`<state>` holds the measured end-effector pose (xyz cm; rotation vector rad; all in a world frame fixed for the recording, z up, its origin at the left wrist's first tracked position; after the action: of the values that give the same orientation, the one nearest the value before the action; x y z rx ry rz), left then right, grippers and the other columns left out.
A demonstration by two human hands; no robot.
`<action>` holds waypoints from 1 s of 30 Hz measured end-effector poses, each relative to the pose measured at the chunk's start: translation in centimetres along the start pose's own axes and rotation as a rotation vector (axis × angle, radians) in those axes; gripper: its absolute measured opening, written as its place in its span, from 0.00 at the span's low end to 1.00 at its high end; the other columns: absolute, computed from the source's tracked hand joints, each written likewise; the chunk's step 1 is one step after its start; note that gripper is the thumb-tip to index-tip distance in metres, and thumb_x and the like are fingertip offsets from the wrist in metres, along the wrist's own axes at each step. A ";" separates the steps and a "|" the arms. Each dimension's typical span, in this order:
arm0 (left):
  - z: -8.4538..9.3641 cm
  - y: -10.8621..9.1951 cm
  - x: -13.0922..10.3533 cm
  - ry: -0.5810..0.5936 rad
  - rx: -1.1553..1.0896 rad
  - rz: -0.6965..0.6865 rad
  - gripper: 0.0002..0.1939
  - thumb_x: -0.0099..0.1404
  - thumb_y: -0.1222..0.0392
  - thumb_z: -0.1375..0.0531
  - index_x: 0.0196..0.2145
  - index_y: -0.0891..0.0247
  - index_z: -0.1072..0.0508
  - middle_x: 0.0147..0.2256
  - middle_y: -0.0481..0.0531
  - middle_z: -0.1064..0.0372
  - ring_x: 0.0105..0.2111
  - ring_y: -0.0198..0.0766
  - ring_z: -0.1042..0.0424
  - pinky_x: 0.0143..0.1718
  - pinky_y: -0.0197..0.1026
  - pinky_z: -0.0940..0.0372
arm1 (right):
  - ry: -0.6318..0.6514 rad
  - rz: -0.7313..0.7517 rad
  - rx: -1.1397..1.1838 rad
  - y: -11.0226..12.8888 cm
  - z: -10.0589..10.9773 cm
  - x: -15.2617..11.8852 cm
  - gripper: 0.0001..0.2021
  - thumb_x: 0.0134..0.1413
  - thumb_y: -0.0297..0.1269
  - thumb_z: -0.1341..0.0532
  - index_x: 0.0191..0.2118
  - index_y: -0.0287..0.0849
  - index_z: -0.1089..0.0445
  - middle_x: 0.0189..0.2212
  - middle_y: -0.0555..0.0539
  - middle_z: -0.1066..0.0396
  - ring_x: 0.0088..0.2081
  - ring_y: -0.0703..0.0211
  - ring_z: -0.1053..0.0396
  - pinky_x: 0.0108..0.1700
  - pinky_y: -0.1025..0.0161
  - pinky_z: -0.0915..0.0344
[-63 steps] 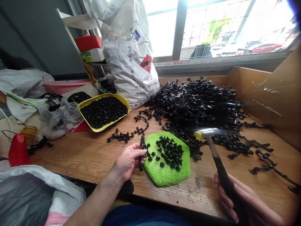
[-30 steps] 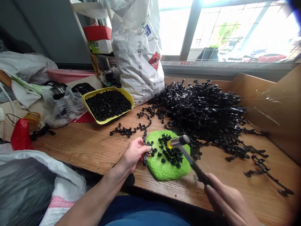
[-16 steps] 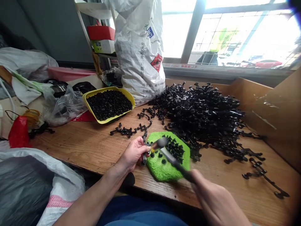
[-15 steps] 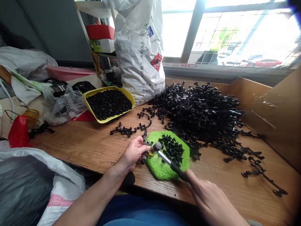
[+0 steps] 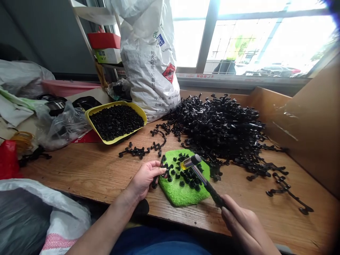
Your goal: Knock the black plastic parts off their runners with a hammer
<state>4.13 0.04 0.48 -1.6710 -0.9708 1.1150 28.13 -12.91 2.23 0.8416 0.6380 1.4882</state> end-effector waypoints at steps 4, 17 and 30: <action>-0.2 -0.2 0.1 0.007 0.019 0.007 0.11 0.50 0.61 0.36 0.31 0.69 0.29 0.22 0.52 0.29 0.14 0.24 0.43 0.13 0.27 0.55 | -0.003 -0.004 -0.016 -0.5 0.0 -0.1 0.13 0.59 0.45 0.51 0.30 0.45 0.36 0.19 0.53 0.39 0.21 0.60 0.40 0.25 0.66 0.45; -0.2 -0.1 0.2 0.038 0.131 0.004 0.12 0.53 0.60 0.36 0.34 0.69 0.30 0.23 0.52 0.30 0.19 0.27 0.35 0.13 0.25 0.53 | 0.007 0.014 -0.042 0.0 0.1 0.1 0.11 0.60 0.43 0.51 0.37 0.48 0.34 0.20 0.51 0.36 0.23 0.57 0.37 0.26 0.65 0.42; -0.1 -0.6 0.6 -0.006 0.185 0.056 0.14 0.49 0.60 0.34 0.32 0.69 0.29 0.25 0.52 0.30 0.20 0.29 0.32 0.13 0.26 0.55 | 0.148 0.113 -0.249 1.7 1.0 1.7 0.11 0.64 0.37 0.57 0.47 0.48 0.44 0.27 0.49 0.32 0.27 0.56 0.32 0.29 0.64 0.42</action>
<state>4.32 0.78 0.93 -1.5540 -0.8035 1.2089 27.93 -11.51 4.42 0.5867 0.5061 1.7044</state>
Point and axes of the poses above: each hand's wrist, its own x-axis towards the middle knuckle, its own z-axis out of the back of the hand, y = z × x, the point moved 3 cm from there along x, towards the middle knuckle
